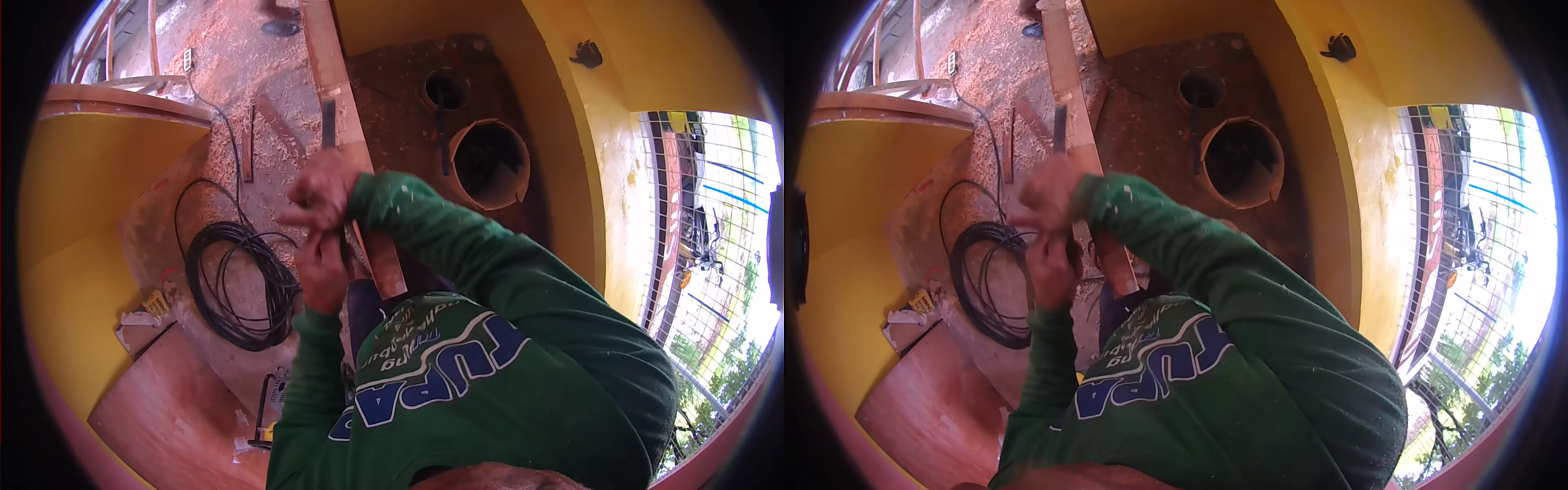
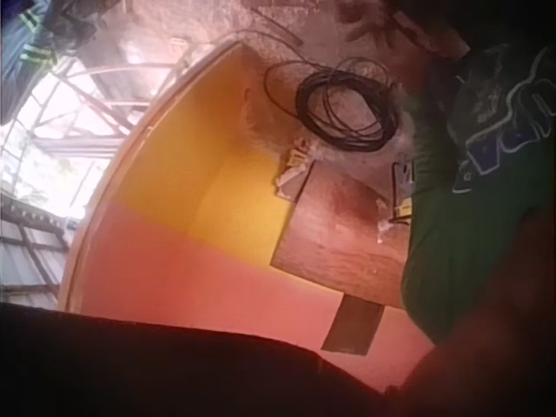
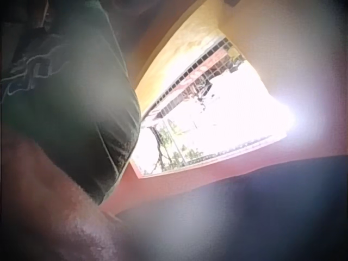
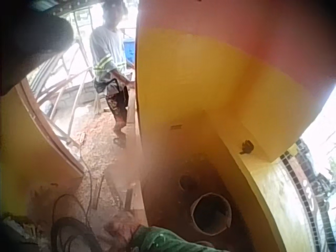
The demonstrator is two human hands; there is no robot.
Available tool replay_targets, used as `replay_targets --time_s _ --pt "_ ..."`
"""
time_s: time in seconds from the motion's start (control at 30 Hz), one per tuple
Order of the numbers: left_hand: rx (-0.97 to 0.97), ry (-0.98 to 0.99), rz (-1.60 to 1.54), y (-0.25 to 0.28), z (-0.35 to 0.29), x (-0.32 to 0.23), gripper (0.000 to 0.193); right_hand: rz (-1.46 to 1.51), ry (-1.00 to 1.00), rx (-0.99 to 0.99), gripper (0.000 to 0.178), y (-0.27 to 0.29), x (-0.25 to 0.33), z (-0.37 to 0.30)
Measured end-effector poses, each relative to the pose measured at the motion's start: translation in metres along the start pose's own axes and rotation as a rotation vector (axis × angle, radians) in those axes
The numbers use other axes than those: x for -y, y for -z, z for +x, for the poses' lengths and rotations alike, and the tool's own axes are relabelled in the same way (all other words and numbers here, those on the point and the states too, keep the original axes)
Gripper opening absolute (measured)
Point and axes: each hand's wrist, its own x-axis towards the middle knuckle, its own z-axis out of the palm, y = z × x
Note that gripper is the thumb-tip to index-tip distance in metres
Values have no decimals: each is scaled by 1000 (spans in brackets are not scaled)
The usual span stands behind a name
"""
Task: The person carves mortises into the edge of a wooden door using a chisel and a hammer, then tests the fit by placing a metal hinge onto the carved recess.
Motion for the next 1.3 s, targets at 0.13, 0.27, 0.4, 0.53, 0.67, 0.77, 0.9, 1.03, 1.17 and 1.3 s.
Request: replay_targets --time_s 0.13,0.27,0.4,0.53,0.67,0.77,0.9,1.03,1.17,1.3 --pt "-20 403 -534 0 -19 -10 19 64 -130 -54 43 12 27 -7" --pt "53 456 -612 7 -8 -16 20 45 -109 -89 43 8 16 -6" --pt "-13 266 -415 1 7 -4 19 4 -133 -69 43 10 9 -1" --pt "101 583 -650 10 3 -17 20 25 -155 -2 47 12 11 -4" --pt "47 281 -335 10 23 -15 18 179 -240 -41 47 14 0 5" --pt "76 452 -609 8 7 -15 19 58 -138 -63 45 15 10 -3" --pt "40 369 -478 6 16 -11 18 57 -214 50 44 16 2 6" --pt "35 397 -531 -1 6 -3 17 0 -226 6 44 17 10 -2" --pt "-88 143 -362 -10 8 1 18 -128 170 -24 47 27 -8 6" --pt "86 455 -684 5 -3 -19 18 58 -268 53 48 15 14 -4"
